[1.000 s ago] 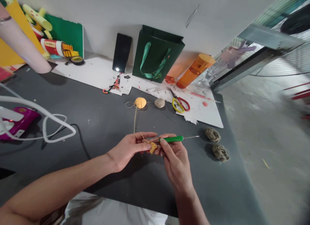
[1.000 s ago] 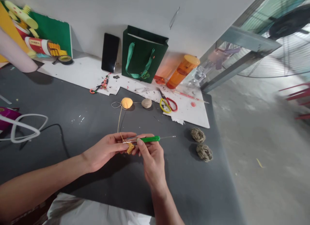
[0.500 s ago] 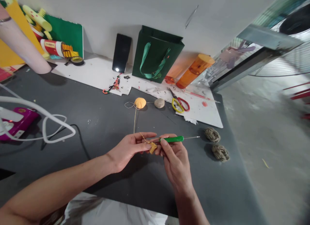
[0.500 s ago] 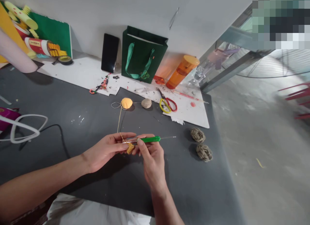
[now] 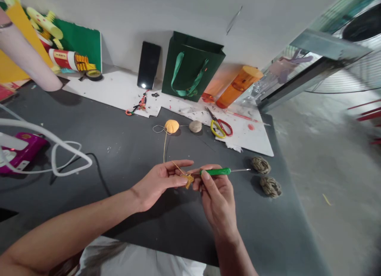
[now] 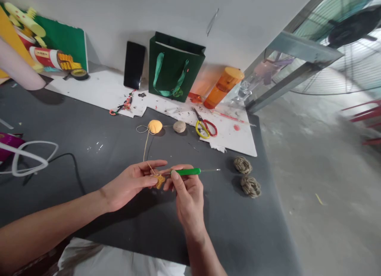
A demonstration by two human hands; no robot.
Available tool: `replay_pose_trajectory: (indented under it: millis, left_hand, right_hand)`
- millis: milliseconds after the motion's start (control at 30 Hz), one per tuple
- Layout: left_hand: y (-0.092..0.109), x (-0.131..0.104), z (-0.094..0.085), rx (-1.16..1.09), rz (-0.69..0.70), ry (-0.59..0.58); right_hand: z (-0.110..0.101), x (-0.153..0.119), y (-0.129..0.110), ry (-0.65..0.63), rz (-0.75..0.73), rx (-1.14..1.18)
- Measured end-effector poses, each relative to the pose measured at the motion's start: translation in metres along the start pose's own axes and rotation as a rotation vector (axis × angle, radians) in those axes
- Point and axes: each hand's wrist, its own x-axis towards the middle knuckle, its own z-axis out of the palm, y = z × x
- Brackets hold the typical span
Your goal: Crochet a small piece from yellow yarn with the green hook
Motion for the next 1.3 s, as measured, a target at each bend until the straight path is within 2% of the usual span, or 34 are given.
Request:
replay_pose_trajectory:
  millis: [267,467,767,1300]
  left_hand:
    - [-0.0005,0.0011,0.0005,-0.014,0.005,0.007]
    - [-0.0016,0.0018,-0.0009,-0.028,-0.004,-0.028]
    - [-0.0011,0.0006,0.0,-0.074,0.01,-0.068]
    - [0.0002,-0.001,-0.0004,-0.038,0.024,-0.041]
  right_hand:
    - [0.0014,0.0,-0.0008,-0.02,-0.021,0.029]
    - [0.0029,0.001,-0.0021,-0.085,-0.027,0.101]
    - [0.002,-0.0005,0.0,-0.103,-0.053,0.022]
    - [-0.0025,0.0003,-0.0016,-0.057,-0.014,0.021]
